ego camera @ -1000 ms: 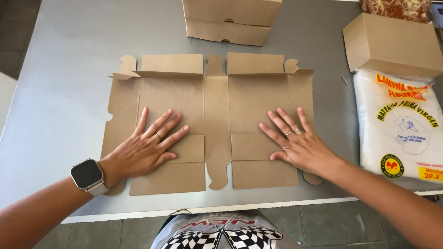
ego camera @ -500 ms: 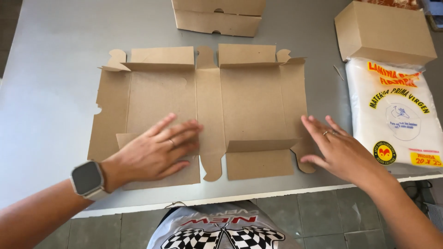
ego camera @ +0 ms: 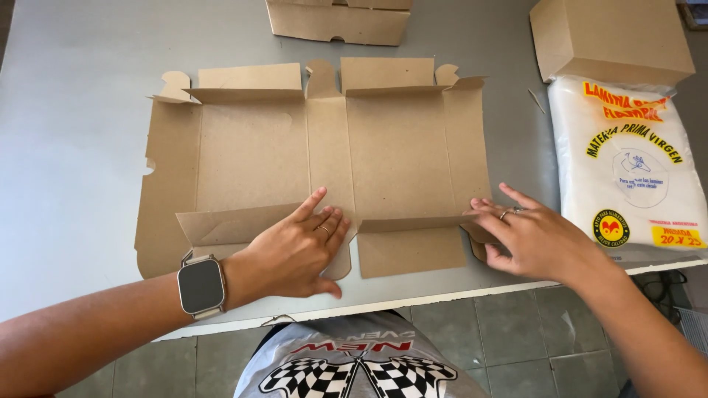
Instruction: Assembling cardboard boxes from flat templates by folding and tucking tabs.
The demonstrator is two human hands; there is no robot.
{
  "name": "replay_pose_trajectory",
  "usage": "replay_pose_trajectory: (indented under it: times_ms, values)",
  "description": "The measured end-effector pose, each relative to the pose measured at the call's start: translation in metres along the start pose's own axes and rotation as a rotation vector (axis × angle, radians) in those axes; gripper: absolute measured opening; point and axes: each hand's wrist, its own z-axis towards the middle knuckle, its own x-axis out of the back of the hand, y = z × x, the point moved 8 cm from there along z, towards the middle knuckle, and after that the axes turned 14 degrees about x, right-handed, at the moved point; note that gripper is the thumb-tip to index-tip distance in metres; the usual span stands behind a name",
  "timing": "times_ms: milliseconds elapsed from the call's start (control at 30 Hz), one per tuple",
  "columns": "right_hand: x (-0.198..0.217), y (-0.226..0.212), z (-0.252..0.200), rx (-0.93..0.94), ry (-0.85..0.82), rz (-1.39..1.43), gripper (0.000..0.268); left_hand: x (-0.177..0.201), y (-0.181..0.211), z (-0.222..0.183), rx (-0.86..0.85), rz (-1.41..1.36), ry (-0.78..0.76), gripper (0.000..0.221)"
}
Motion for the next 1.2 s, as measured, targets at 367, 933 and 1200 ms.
replay_pose_trajectory:
  times_ms: [367, 933, 1200]
  values:
    - [0.021, 0.04, 0.008, -0.452, 0.226, 0.351, 0.051, 0.021, -0.013, 0.012, -0.074, -0.218, 0.191, 0.041]
    - [0.008, 0.071, 0.032, -0.605, -0.265, 0.398, 0.052, -0.007, -0.052, 0.049, 0.336, -0.365, -0.344, 0.039]
    - [0.017, 0.069, 0.042, -0.653, -0.424, 0.477, 0.048, -0.041, -0.096, 0.066, 0.437, -0.919, -0.509, 0.081]
